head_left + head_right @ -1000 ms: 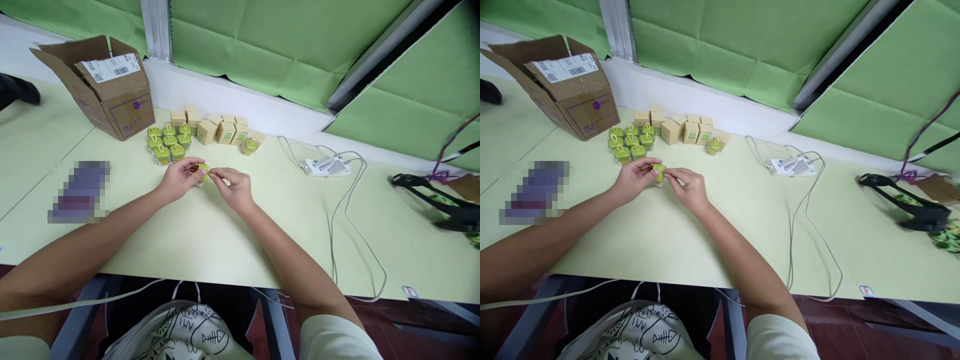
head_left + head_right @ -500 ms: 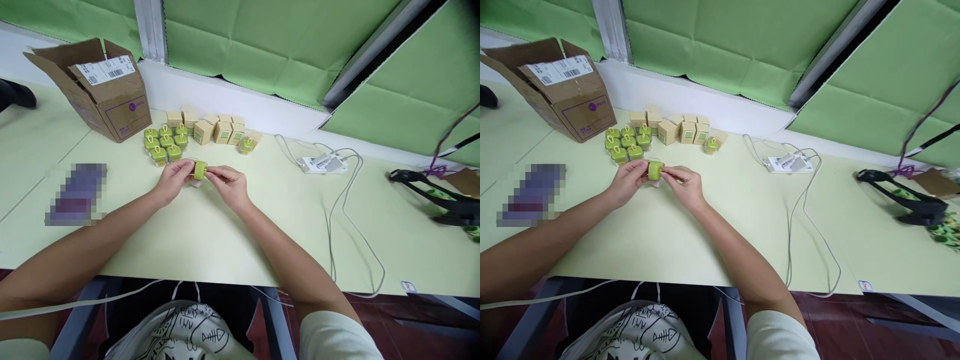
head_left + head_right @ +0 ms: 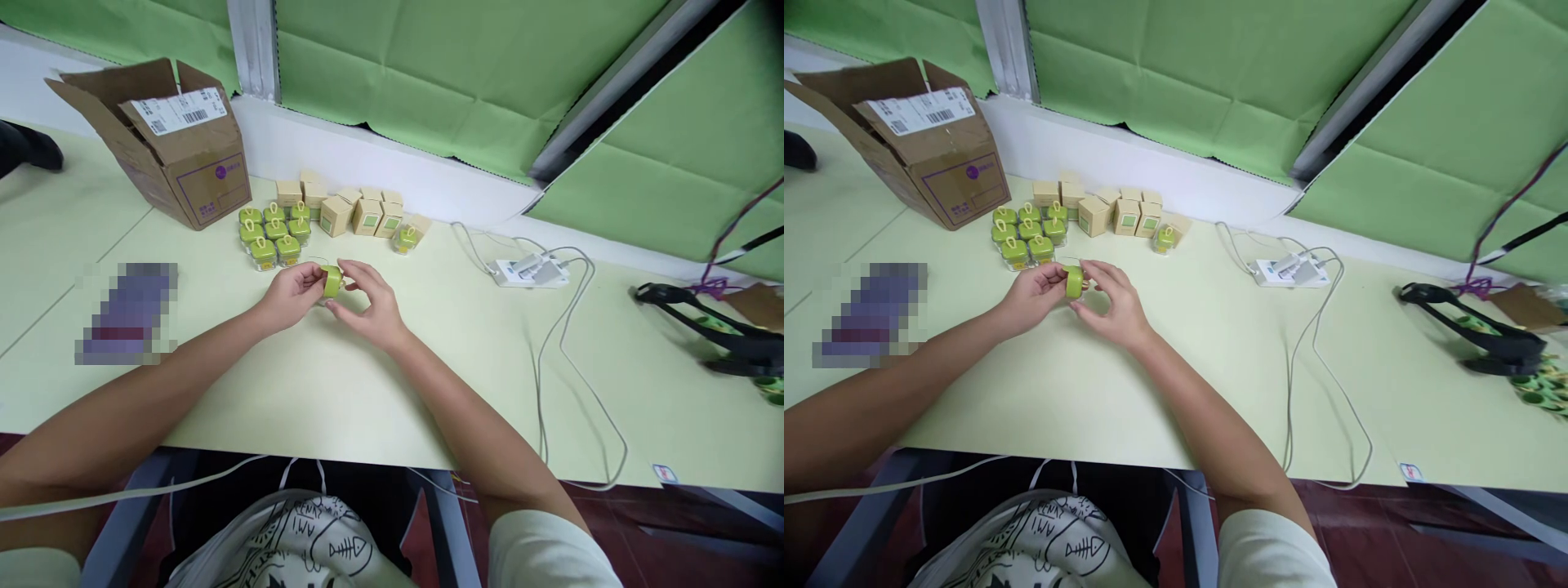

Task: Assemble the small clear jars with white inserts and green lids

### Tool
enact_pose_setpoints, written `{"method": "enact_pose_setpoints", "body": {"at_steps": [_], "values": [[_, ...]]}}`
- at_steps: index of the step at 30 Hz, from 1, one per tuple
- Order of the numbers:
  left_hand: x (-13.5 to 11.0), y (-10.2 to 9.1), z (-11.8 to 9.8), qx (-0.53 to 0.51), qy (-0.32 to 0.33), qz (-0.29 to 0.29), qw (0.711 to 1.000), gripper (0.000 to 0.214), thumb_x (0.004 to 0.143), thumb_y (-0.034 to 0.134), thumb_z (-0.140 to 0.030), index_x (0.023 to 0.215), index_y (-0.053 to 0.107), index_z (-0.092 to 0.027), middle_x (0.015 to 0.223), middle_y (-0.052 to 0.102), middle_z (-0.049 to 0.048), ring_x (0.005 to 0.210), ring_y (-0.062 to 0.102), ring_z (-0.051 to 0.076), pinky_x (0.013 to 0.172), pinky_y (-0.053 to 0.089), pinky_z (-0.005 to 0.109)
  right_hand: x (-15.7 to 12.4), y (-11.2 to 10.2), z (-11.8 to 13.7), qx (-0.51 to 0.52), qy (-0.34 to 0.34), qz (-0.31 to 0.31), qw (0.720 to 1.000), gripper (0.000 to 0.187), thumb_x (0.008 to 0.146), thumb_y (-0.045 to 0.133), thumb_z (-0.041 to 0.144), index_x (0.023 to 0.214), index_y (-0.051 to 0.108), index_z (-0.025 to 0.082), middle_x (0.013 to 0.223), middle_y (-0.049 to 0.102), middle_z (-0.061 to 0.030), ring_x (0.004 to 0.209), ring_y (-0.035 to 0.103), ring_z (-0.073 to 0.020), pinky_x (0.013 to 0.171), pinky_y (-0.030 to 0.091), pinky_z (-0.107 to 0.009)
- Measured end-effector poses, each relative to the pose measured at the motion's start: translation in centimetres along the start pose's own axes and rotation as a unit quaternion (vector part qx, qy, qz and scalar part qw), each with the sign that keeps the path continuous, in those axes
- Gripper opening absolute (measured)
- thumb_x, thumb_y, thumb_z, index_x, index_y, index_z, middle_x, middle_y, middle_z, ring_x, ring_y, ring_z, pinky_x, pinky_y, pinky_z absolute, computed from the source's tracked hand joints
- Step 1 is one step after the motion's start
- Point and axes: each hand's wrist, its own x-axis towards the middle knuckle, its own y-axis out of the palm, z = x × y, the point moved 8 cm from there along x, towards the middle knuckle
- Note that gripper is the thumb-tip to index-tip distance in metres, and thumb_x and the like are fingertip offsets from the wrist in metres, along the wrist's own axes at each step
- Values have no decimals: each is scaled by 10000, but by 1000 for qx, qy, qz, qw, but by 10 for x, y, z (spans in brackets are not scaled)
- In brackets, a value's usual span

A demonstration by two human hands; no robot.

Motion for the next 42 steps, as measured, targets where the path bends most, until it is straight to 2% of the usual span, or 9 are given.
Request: {"method": "enact_pose_setpoints", "body": {"at_steps": [6,11,14,22,29,34,37,40,42], "values": [[-8,8,-13,95,45,27,994,274,970,689,-473,954,608,-211,882,721,27,831,698,180,762,558,306,0,-3,10,-82,-47,6,996,464,974,699,368,1420,614,273,1308,734,-140,1195,684,-296,997,639,-484],[-3,-18,-23,120,83,-87,985,219,1019,609,-437,997,592,-219,1143,760,94,948,714,197,833,547,331,4,-21,-4,-51,-8,-70,996,436,953,717,456,1309,591,237,1237,702,-143,1123,678,-270,843,639,-405],[-2,-30,-30,159,99,-128,974,176,986,614,-382,923,599,-218,953,730,57,811,660,180,734,506,311,3,-22,-29,-10,65,-87,994,480,943,716,488,1326,564,240,1204,702,-117,1029,694,-228,823,628,-370],[-22,25,-36,398,148,146,893,81,803,610,-231,723,595,-226,673,638,-8,625,547,167,629,381,316,-6,-3,-60,27,218,-13,976,463,804,769,459,1156,545,257,948,763,-10,700,633,-160,717,545,-328],[-29,34,-24,526,137,230,807,254,882,552,-207,631,591,-205,650,659,12,614,571,172,595,307,323,-6,3,-60,-20,228,30,973,352,860,724,542,987,611,234,974,763,-53,843,675,-200,827,549,-360],[-26,29,-23,577,117,234,774,334,936,536,-219,621,643,-199,625,672,26,574,553,173,582,254,337,22,-61,2,13,159,-79,984,263,979,610,473,933,671,221,1062,783,-73,1032,727,-218,962,555,-379],[-25,28,-22,597,114,236,758,340,944,557,-241,623,660,-198,619,674,35,563,556,178,577,235,344,17,-62,86,70,107,162,979,171,975,627,331,879,706,215,876,771,-25,801,701,-162,776,548,-303],[-23,27,-21,616,116,227,745,344,953,549,-234,635,675,-193,635,679,46,562,568,184,576,225,349,-64,-18,174,119,-15,504,855,95,853,775,272,803,713,220,728,739,7,631,629,-145,605,481,-284],[-22,26,-21,634,109,213,735,366,972,530,-251,650,691,-187,642,680,58,562,574,192,574,229,351,-129,12,203,137,-77,613,774,260,813,807,239,632,621,229,537,614,33,488,505,-137,473,374,-298]]}}
